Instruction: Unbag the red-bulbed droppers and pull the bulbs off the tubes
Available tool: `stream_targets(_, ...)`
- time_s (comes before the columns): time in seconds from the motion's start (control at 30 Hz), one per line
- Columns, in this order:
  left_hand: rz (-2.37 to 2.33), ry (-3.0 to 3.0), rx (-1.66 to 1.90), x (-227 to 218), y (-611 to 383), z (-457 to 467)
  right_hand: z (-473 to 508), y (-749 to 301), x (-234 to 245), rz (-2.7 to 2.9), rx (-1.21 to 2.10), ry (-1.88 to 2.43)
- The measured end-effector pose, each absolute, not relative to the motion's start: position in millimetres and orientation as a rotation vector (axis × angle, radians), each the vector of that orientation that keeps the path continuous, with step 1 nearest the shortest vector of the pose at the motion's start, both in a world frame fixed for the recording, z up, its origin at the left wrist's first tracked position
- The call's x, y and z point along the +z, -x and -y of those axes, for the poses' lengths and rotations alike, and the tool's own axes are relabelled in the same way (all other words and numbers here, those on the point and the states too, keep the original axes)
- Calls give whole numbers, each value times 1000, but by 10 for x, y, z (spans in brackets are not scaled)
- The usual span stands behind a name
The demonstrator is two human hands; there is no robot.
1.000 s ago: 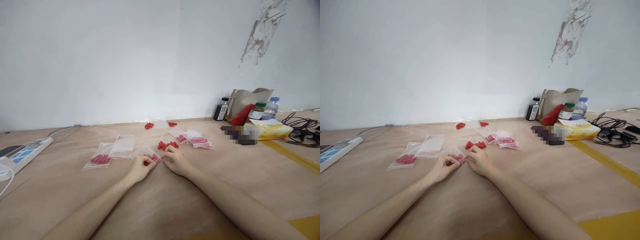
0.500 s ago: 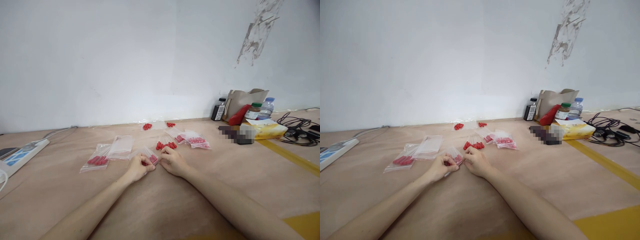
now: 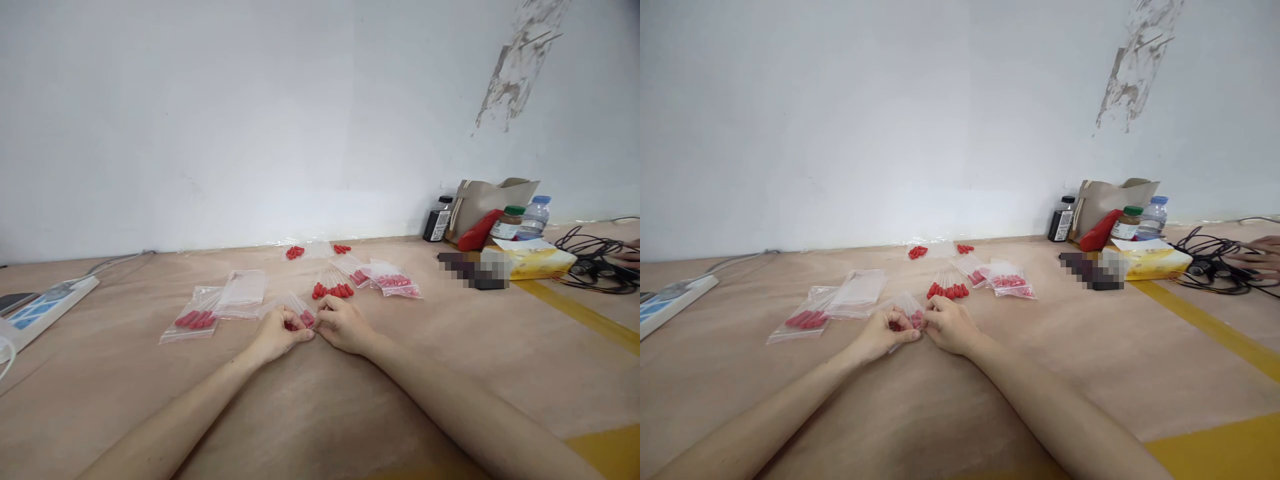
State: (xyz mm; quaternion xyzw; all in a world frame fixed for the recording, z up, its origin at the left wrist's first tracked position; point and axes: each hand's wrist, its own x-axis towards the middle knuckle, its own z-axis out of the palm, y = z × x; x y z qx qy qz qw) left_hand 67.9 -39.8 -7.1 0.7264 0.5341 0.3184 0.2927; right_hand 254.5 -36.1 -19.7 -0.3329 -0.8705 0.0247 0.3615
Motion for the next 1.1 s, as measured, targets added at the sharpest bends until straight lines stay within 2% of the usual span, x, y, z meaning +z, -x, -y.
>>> stream_targets(0.23, -1369, -1938, 882, -17, -697, 421, 368, -2564, -180, 2273, 34, 879)
stream_targets(0.53, -1385, -2153, 871, -46, -722, 446, 334, -2531, -226, 2250, 109, 811)
stream_targets(0.83, -1258, -2380, 919, 17, -770, 532, 358, -2512, -235, 2213, 33, 772)
stream_targets(1.1, -1336, -2334, 951, -38, -809, 565, 380, -2453, -236, 2200, 75, 800)
